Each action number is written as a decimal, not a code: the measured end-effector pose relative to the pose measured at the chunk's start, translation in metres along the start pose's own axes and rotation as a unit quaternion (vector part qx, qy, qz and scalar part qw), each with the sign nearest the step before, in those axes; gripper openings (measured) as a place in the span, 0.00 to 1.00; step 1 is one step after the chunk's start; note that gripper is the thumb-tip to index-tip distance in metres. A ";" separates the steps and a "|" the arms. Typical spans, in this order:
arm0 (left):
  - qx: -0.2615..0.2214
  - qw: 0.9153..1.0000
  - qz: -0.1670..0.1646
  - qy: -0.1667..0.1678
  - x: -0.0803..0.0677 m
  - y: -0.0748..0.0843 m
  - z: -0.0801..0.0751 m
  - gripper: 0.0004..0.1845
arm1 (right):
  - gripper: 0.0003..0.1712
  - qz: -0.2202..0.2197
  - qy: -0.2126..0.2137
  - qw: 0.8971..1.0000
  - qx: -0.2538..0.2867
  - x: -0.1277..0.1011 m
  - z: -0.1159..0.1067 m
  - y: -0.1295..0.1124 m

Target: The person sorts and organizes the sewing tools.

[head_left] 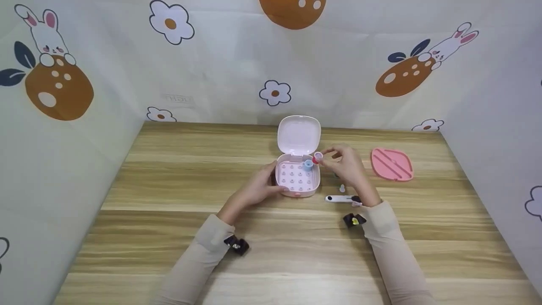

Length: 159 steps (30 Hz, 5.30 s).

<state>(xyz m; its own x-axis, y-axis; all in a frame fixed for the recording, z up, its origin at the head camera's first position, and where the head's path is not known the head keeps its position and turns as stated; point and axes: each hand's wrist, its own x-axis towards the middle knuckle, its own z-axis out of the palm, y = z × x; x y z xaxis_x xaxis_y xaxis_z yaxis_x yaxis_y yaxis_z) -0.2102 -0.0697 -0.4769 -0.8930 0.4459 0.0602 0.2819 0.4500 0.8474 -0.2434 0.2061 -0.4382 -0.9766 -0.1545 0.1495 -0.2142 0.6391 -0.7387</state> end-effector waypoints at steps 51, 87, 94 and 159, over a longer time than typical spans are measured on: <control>0.027 1.000 -0.005 0.001 -0.001 0.000 0.000 0.47 | 0.13 0.033 -0.014 0.999 0.026 0.012 0.046 -0.009; 0.029 1.000 -0.005 -0.002 0.000 0.001 -0.001 0.46 | 0.14 0.026 -0.021 0.999 -0.006 0.011 0.045 -0.006; 0.031 0.999 -0.017 -0.003 -0.002 0.002 -0.001 0.47 | 0.14 0.007 -0.012 1.000 0.009 0.005 0.033 -0.008; -0.321 0.941 -0.104 -0.019 0.011 -0.015 -0.015 0.53 | 0.25 0.054 -0.071 0.996 0.013 -0.024 -0.063 0.064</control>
<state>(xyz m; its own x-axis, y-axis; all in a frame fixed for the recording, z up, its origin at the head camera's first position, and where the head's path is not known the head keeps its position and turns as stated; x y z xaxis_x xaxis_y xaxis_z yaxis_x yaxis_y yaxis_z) -0.2295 -0.0829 -0.4815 -0.8890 0.4327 -0.1498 -0.1776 -0.0244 0.9838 -0.2347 0.2982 -0.4480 -0.9811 -0.1918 -0.0237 -0.1064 0.6386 -0.7621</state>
